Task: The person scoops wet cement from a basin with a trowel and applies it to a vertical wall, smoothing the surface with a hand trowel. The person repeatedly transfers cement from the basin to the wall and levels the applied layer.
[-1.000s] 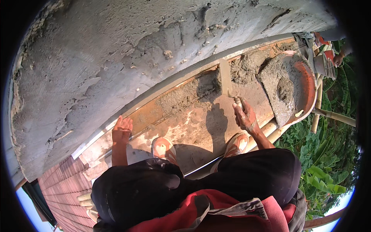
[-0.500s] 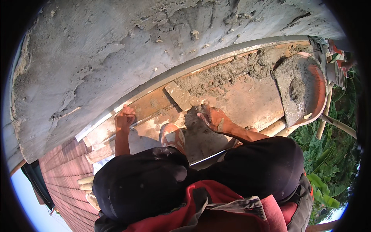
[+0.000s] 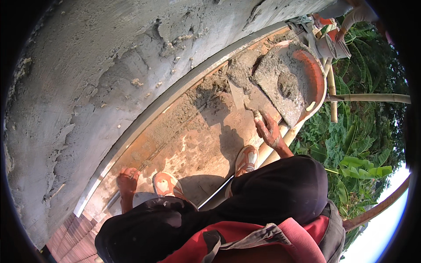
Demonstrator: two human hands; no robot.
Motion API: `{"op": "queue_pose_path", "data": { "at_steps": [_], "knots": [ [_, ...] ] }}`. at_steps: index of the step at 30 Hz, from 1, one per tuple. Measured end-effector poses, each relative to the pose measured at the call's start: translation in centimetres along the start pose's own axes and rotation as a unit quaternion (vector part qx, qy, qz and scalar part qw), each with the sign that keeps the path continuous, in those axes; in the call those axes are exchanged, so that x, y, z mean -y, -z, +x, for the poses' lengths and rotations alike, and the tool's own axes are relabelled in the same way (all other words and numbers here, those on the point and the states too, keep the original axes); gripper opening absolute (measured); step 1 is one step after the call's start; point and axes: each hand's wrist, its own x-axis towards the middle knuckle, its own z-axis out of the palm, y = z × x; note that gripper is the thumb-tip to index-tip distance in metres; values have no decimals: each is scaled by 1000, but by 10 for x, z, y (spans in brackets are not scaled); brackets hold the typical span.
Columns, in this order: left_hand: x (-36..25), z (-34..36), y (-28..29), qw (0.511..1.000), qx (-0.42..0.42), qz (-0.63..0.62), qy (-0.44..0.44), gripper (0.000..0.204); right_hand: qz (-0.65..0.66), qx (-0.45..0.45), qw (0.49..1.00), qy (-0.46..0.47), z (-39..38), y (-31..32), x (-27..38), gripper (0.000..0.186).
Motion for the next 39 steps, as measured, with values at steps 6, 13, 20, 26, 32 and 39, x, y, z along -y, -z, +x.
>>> {"op": "queue_pose_path", "data": {
  "at_steps": [6,13,20,26,32,39],
  "knots": [
    [-11,10,-1,997,20,56,-48,15,303,-253,912,-114,6,85,-42,23],
    [-5,7,-10,948,34,277,-154,15,-142,-166,975,-34,-38,41,-131,49],
    [15,7,-15,938,-68,286,-183,23,-251,-104,962,-31,-41,26,-120,44],
    [12,6,-14,993,-16,64,-95,38,-291,-106,951,10,-33,23,-128,35],
    [15,11,-13,940,-22,209,-270,34,-265,-97,959,6,-26,23,-124,35],
    [7,15,-11,930,-35,206,-304,23,-266,-74,961,-24,-20,28,-108,33]
  ]
}}
